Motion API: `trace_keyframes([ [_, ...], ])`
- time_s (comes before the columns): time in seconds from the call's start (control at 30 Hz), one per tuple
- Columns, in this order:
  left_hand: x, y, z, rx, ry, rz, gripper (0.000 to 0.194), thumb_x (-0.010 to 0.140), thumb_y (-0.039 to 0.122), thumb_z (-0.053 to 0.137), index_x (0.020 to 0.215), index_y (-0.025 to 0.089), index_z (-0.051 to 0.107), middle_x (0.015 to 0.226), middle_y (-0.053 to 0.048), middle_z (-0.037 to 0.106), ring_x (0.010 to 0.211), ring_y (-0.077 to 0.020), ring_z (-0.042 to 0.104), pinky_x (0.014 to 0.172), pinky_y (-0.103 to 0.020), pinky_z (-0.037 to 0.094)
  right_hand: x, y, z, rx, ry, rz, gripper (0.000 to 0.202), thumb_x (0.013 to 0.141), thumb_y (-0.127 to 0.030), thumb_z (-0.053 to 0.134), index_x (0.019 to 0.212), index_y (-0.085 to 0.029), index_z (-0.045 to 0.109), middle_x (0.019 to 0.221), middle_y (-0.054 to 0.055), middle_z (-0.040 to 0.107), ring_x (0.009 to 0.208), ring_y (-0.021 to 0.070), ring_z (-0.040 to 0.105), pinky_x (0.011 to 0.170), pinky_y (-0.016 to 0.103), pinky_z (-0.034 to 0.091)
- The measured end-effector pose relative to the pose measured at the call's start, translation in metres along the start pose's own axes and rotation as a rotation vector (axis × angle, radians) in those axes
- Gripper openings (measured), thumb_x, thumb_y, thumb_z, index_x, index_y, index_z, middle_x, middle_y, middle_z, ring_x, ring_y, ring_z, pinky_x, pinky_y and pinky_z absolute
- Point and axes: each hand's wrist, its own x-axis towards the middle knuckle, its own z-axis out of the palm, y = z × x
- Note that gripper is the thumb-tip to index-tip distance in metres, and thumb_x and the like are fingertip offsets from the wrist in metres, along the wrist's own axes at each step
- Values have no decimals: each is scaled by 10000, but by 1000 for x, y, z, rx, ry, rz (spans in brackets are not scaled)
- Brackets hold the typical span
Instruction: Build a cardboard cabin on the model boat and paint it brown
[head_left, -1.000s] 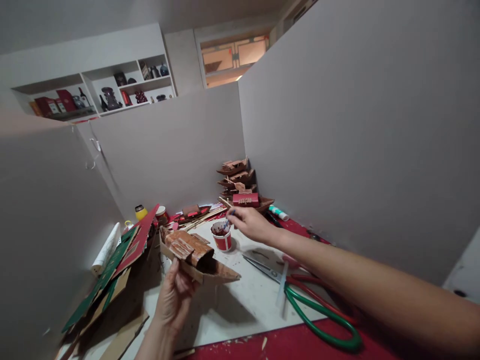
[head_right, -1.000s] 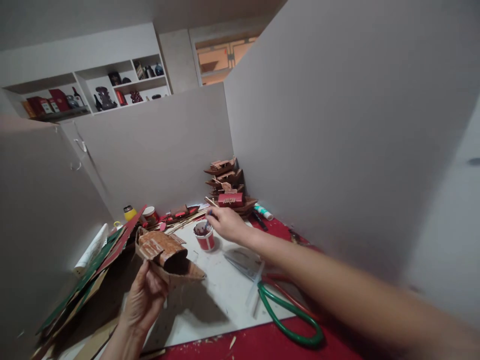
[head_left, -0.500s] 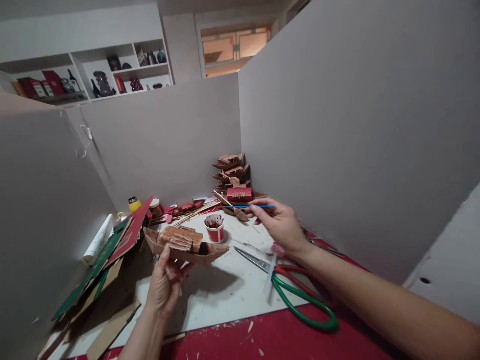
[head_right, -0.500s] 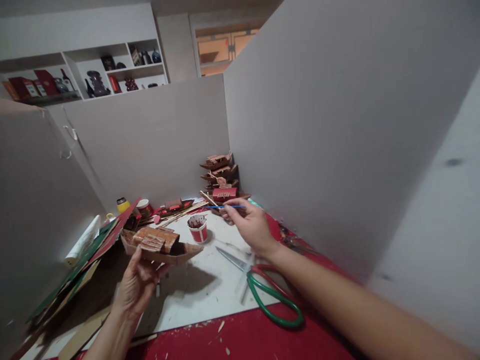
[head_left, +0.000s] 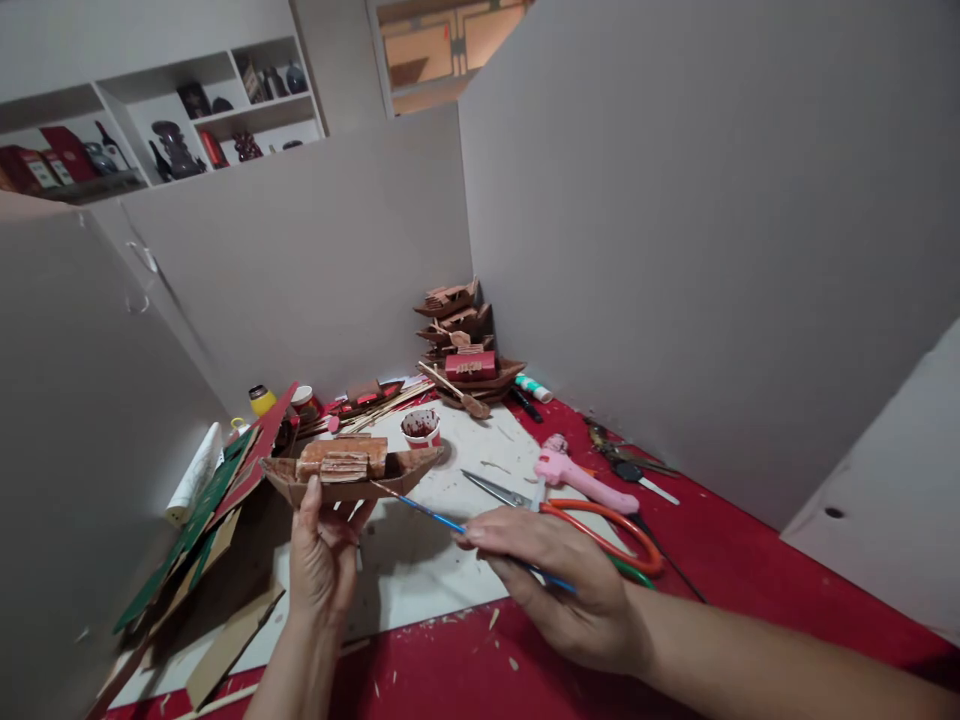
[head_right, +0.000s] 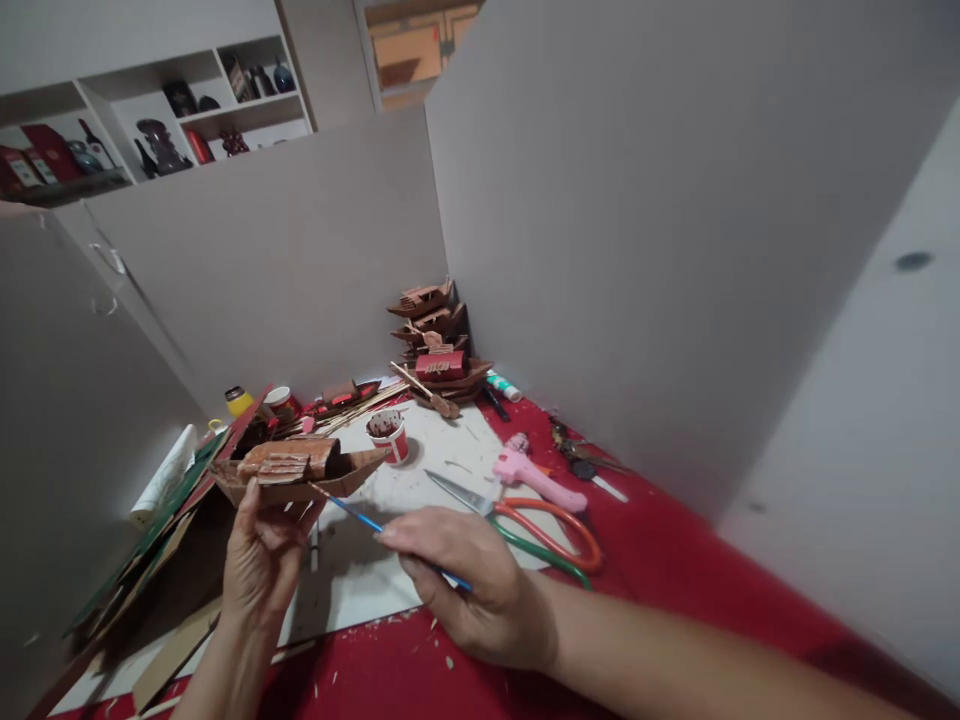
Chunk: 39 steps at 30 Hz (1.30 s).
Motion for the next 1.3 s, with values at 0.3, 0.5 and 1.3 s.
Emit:
trace_keyframes([
  [0.3, -3, -3, 6, -2, 55, -20, 284, 760, 427, 700, 984, 252, 701, 889, 2, 748, 765, -167, 694, 713, -321, 562, 0, 5, 20, 23, -86, -79, 424, 896, -65, 469, 1309, -156, 501, 1005, 129, 717, 996, 176, 676, 837, 298, 573],
  [0.5, -5, -3, 5, 39, 25, -21, 281, 758, 429, 702, 978, 256, 692, 869, 8, 745, 731, -166, 692, 649, -296, 561, 3, 6, 21, -36, -32, -14, 426, 862, -31, 513, 1261, -177, 547, 1002, 110, 730, 974, 172, 688, 818, 290, 578],
  [1.3, -8, -9, 34, -7, 186, 42, 194, 771, 325, 698, 948, 247, 678, 918, -8, 722, 865, -184, 683, 843, -394, 551, 14, 23, -12, -118, -112, -174, 438, 887, -59, 459, 1320, -123, 472, 1041, 151, 708, 1052, 188, 662, 890, 331, 564],
])
